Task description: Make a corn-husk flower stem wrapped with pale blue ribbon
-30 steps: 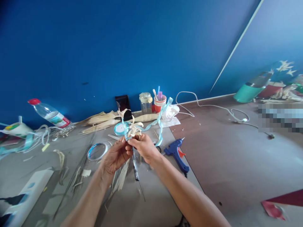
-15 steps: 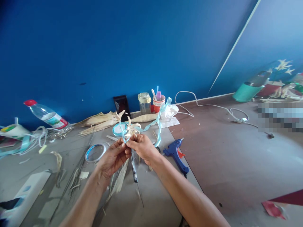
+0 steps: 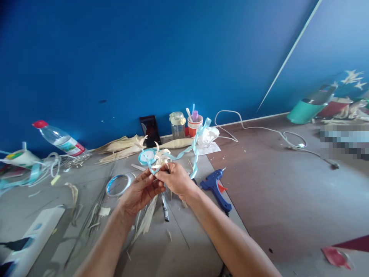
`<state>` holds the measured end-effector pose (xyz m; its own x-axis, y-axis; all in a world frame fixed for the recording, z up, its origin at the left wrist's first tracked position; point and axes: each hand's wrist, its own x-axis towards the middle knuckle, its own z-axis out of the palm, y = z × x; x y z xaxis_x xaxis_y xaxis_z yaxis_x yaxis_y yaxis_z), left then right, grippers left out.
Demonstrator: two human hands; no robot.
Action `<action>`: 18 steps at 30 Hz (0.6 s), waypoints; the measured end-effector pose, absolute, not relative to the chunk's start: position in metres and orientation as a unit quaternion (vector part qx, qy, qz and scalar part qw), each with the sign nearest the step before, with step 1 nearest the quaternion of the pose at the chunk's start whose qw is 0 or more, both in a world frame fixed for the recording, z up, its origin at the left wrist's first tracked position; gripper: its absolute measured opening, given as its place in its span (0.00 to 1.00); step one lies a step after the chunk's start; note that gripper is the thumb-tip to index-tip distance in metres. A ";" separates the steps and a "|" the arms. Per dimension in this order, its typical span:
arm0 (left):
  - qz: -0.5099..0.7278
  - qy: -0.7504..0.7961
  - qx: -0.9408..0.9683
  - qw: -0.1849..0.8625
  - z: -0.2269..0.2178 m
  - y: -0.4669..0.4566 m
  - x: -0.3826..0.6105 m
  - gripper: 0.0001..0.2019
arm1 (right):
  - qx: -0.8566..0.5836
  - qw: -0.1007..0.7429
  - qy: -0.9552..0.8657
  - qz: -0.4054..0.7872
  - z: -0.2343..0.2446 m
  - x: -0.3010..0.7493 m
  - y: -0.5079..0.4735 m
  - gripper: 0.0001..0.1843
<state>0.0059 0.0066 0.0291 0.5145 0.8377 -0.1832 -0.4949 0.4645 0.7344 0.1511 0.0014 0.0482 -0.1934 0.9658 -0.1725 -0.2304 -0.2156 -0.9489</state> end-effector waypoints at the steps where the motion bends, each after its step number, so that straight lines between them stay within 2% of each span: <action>1: 0.413 0.267 0.317 0.811 0.030 0.006 0.006 0.09 | -0.439 0.459 -0.425 0.645 0.047 0.151 0.002 0.04; 18: 0.436 0.313 0.338 0.773 0.034 0.005 0.011 0.09 | -0.444 0.463 -0.459 0.615 0.040 0.155 0.006 0.07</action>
